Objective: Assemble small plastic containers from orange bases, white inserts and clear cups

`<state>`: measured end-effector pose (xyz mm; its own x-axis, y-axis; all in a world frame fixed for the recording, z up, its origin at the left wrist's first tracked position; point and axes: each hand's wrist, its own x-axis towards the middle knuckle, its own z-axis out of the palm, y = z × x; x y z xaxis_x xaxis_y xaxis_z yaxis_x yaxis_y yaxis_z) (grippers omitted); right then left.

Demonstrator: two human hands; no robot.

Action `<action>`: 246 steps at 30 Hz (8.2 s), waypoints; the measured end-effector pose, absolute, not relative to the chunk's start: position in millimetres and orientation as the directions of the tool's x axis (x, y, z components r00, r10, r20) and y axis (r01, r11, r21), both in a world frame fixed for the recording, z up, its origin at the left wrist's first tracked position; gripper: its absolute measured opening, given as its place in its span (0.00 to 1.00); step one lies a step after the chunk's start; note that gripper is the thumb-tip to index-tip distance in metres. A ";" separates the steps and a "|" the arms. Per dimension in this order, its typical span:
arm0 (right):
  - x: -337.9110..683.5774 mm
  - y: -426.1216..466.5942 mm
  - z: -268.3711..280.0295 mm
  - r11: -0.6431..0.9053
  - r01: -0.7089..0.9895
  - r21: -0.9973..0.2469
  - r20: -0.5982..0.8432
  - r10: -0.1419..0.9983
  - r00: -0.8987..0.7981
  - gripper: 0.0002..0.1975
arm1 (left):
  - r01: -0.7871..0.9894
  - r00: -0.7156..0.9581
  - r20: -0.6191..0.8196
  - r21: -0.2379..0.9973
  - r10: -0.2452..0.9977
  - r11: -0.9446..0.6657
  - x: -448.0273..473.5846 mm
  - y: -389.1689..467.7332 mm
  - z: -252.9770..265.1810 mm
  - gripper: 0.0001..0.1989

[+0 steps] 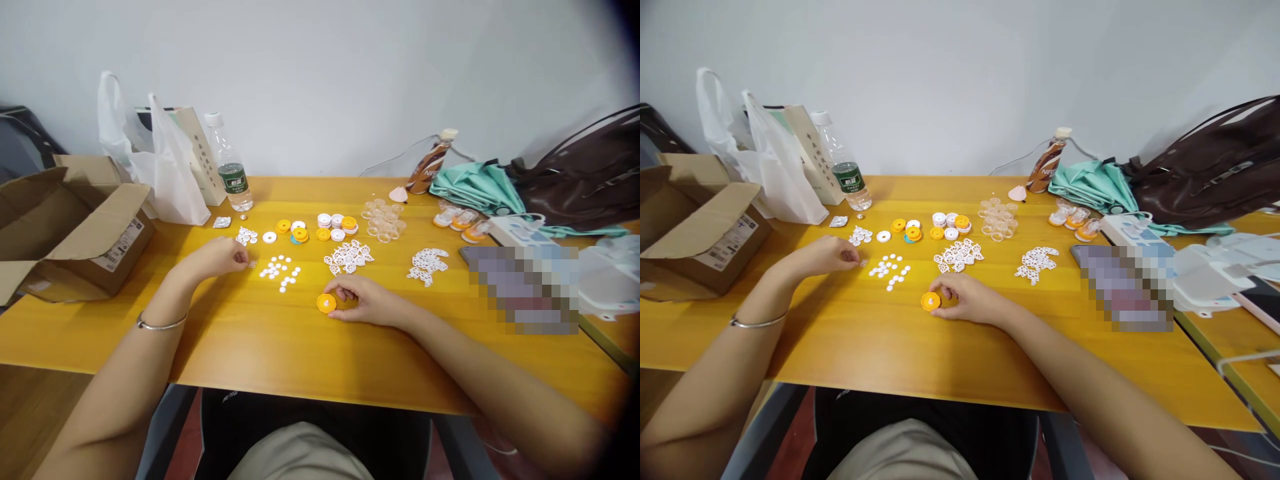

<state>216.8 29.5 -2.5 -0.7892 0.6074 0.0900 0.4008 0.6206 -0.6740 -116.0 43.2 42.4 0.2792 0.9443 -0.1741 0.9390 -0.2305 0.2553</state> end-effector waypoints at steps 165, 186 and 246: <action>205.5 19.0 -7.9 0.626 0.178 -0.759 0.353 0.626 -0.696 0.09 | 0.369 0.494 0.309 0.772 0.812 -0.518 1.8 -1.8 0.2 0.05; 208.9 -4.9 2.6 0.935 0.057 -0.351 0.749 0.317 -0.582 0.09 | 0.207 0.477 0.355 0.843 0.804 -0.496 2.9 -26.0 35.7 0.05; 218.9 19.6 3.0 0.964 0.263 0.046 0.310 0.237 -0.921 0.12 | 0.913 0.335 0.189 -0.306 0.923 -0.269 -81.8 20.1 41.4 0.11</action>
